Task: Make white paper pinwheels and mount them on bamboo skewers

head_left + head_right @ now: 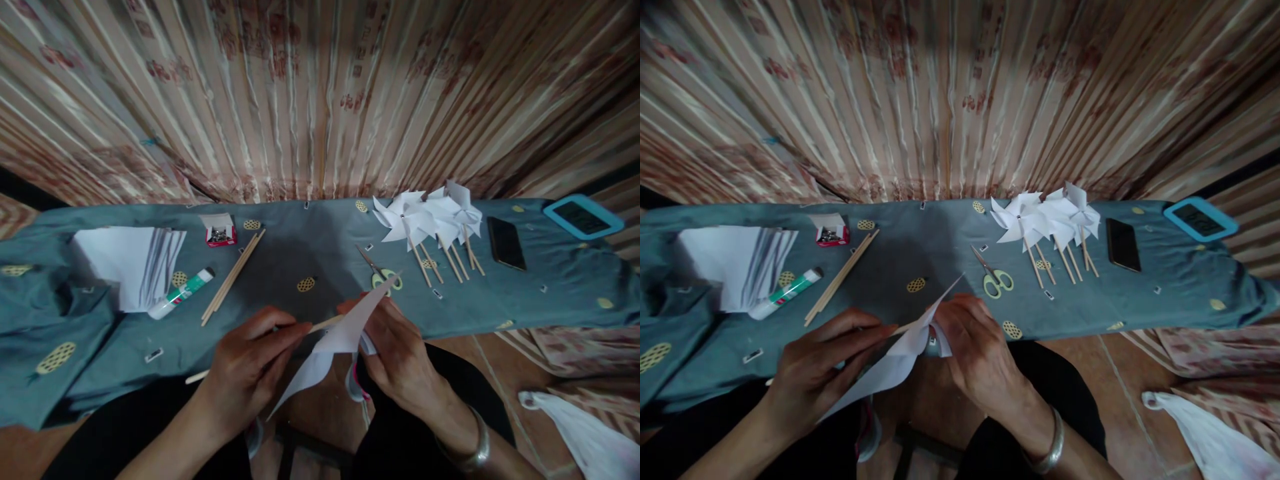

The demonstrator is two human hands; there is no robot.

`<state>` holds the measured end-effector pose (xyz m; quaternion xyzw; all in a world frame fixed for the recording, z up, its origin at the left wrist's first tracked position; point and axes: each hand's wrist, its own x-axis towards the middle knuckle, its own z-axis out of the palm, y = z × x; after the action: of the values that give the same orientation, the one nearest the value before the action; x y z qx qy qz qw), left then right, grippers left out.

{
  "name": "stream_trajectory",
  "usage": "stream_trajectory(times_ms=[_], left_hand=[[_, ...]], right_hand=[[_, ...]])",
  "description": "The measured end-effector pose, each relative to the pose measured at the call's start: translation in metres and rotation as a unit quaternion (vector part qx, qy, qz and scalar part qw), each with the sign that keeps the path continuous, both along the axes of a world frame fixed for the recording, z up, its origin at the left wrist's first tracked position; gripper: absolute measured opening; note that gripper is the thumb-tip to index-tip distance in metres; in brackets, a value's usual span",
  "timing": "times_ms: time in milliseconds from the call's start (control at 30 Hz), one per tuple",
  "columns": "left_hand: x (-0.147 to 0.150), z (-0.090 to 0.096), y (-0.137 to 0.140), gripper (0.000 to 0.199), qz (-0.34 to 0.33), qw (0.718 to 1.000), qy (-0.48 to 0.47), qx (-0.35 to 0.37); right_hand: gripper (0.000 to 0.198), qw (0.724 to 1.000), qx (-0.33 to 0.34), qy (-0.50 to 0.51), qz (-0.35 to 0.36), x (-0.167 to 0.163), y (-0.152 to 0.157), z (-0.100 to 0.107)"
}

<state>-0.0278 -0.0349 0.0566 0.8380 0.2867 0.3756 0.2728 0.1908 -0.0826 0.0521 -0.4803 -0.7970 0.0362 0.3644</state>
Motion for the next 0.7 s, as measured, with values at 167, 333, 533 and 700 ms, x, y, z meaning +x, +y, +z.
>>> stream_trajectory(times_ms=[167,333,533,700], left_hand=[[-0.002,-0.003,-0.003,0.031,-0.003,1.000,0.006,-0.008],[-0.005,-0.008,-0.004,0.031,0.006,1.000,0.010,-0.026],[-0.007,-0.017,-0.006,0.026,0.037,0.999,0.025,0.000],[-0.011,-0.028,-0.009,0.033,0.065,0.996,0.051,0.016]], right_hand=[[0.025,1.000,-0.014,0.024,0.008,-0.002,0.000,0.000],[0.022,0.999,-0.039,0.032,0.013,-0.002,0.002,-0.003],[0.024,0.996,-0.075,0.055,0.017,-0.005,0.007,-0.009],[0.022,0.990,-0.105,0.085,0.026,-0.007,0.009,-0.016]])
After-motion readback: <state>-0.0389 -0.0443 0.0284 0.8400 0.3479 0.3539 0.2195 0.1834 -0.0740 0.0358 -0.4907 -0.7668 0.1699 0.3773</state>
